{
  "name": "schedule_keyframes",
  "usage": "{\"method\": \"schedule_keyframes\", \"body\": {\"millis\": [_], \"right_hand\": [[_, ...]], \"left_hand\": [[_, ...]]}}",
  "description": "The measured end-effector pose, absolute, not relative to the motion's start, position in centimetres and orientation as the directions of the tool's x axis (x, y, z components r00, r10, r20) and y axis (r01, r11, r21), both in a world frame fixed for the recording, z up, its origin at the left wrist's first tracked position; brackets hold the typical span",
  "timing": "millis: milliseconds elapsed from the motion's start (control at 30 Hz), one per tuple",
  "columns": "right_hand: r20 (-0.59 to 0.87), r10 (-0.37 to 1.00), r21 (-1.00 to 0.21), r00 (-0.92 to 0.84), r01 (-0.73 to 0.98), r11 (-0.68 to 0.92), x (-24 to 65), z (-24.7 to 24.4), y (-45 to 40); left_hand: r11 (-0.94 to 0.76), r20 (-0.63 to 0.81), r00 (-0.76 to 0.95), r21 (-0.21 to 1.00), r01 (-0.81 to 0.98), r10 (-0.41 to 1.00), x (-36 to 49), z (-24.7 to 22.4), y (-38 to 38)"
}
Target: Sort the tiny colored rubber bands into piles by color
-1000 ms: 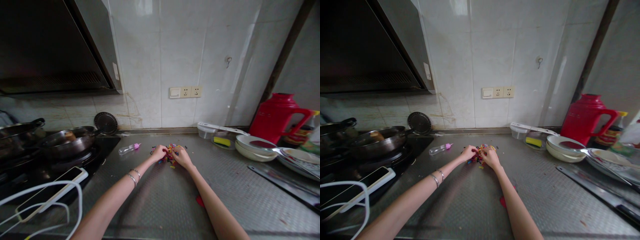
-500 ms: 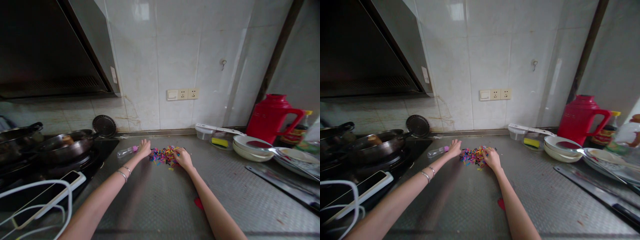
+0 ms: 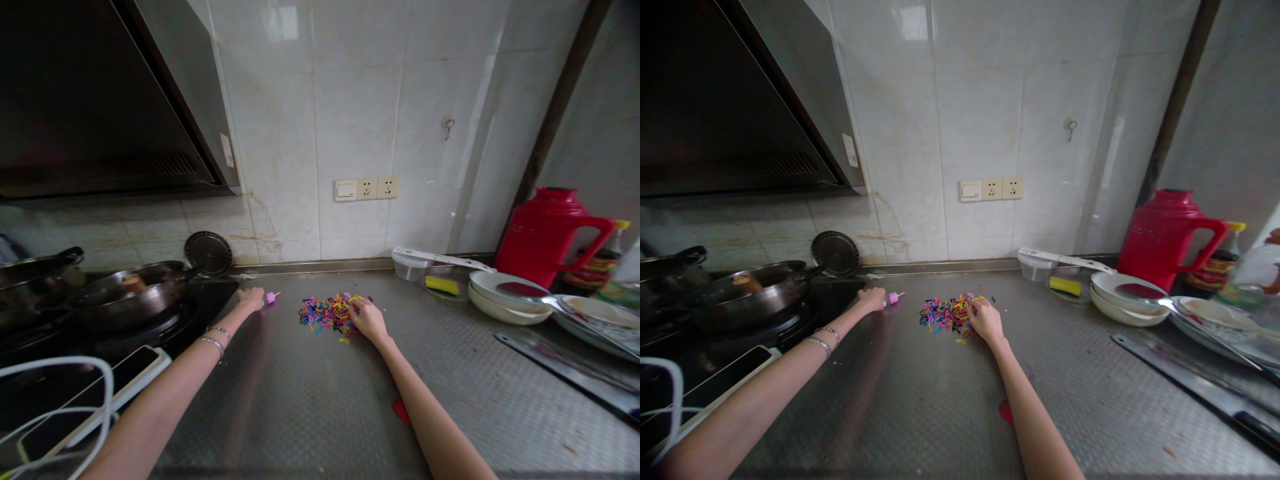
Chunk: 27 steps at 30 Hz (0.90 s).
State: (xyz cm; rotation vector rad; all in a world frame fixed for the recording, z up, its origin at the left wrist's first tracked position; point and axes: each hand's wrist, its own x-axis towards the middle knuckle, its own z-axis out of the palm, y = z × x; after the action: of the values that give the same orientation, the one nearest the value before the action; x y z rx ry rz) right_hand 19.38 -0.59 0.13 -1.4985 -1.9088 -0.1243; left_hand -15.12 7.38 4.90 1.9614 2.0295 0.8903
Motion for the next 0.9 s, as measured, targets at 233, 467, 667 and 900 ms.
{"method": "schedule_keyframes", "body": {"millis": [233,467,667,900], "right_hand": [[0.530,0.845,-0.350,-0.070,0.890,0.293,19.4,0.3,-0.4],[0.532,0.844,-0.338,-0.064,0.898,0.280,19.3,0.8,-0.6],[0.538,0.841,-0.334,-0.059,0.901,0.277,19.4,1.0,-0.7],[0.540,0.840,-0.337,-0.048,0.903,0.268,19.5,0.9,-0.6]], "left_hand": [[-0.070,0.278,-0.100,0.544,0.836,0.955,-12.0,5.6,9.5],[-0.265,0.317,-0.006,0.801,0.537,0.948,-5.9,3.4,12.2],[-0.295,0.347,-0.026,0.833,0.468,0.938,-2.6,2.0,13.2],[-0.277,0.332,-0.049,0.851,0.446,0.942,-1.6,1.5,13.1]]}}
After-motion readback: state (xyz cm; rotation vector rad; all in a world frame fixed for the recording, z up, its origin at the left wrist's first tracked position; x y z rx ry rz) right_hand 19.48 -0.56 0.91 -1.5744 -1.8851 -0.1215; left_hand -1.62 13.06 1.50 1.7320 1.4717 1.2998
